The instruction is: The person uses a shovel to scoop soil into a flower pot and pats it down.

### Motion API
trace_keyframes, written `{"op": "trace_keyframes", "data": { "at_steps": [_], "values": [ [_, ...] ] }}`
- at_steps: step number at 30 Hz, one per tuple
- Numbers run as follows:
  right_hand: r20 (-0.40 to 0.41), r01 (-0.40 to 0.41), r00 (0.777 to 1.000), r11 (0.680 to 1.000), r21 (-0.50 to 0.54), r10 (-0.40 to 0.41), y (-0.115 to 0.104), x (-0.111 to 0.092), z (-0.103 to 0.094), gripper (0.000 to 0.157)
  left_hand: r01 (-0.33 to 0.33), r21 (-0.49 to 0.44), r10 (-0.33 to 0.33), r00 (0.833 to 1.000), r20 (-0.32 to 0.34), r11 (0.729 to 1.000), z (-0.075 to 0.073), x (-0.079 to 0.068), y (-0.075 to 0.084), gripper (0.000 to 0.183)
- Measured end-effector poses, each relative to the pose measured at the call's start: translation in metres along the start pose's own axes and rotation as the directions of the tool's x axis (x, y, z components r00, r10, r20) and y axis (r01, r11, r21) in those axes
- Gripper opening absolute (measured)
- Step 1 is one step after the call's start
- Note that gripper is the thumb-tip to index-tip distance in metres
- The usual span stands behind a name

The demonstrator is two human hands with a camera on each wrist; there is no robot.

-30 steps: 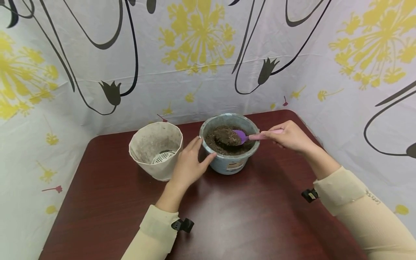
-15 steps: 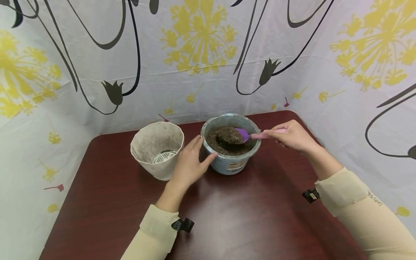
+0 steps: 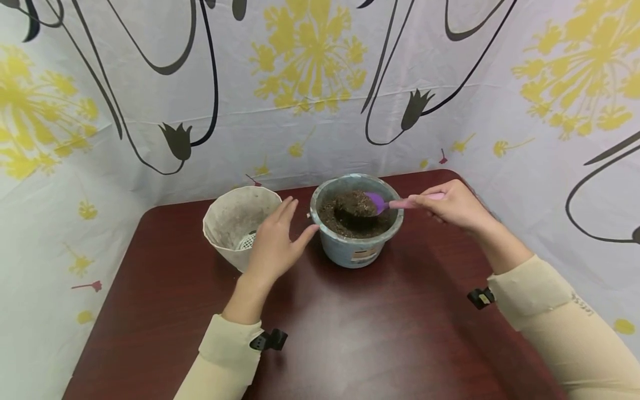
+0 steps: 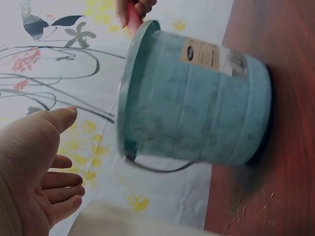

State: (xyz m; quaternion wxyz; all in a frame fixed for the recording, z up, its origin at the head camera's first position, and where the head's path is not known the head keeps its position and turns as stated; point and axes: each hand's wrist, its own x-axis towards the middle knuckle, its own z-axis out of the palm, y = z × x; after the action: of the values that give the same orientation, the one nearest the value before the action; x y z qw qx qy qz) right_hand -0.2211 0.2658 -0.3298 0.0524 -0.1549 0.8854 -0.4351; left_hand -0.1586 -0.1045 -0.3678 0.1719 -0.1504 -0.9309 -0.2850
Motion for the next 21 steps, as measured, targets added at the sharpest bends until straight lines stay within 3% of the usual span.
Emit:
{"op": "trace_keyframes", "data": {
  "at_steps": [8,14,21],
  "values": [
    [0.011,-0.019,1.0,0.999,0.029,0.018,-0.007,0.002,-0.001,0.032,0.036,0.031,-0.035,0.998,-0.047,0.999,-0.02,-0.009,-0.022,0.068],
    [0.028,-0.003,1.0,0.999,0.041,0.002,-0.008,0.003,-0.001,0.033,0.035,0.063,-0.027,0.992,-0.121,0.997,-0.034,-0.018,-0.043,0.063],
    [0.01,-0.01,1.0,0.999,0.042,0.01,-0.009,0.004,-0.001,0.032,0.088,0.084,-0.073,0.984,-0.163,0.993,-0.046,-0.03,-0.061,0.06]
  ]
}}
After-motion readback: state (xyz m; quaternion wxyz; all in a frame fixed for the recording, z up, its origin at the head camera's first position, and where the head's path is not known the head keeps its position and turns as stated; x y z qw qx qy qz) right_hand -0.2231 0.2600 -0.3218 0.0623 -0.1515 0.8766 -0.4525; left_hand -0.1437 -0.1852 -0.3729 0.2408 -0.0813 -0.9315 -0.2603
